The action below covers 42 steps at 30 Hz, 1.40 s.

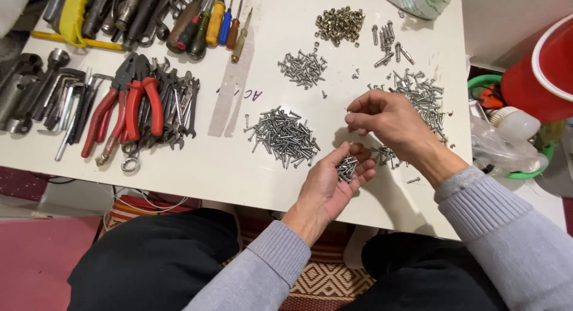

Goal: Sorting various types and sizes of screws and fasteners into organized piles on a workbench.

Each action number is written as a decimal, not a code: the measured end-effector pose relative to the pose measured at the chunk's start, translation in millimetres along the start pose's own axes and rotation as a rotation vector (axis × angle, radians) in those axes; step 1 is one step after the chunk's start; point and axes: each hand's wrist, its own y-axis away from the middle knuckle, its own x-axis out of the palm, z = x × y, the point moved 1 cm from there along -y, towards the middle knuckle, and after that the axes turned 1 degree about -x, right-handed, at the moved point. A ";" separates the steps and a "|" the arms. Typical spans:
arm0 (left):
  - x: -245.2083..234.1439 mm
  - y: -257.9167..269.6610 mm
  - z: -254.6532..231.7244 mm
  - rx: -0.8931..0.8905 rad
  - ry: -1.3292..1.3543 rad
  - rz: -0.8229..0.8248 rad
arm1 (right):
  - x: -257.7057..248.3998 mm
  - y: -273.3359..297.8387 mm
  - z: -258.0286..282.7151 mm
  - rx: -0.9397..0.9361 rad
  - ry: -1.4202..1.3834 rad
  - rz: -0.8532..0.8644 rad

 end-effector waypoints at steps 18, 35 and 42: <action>-2.8 -4.9 -6.4 0.007 0.026 -0.045 | 14.6 -7.8 27.1 -0.061 0.391 0.016; -5.2 -6.3 1.3 -0.039 -0.002 0.117 | -21.6 64.8 32.0 -0.178 0.562 0.286; -11.8 -12.6 3.2 -0.092 -0.034 0.188 | -32.7 63.3 5.8 -0.349 0.578 0.241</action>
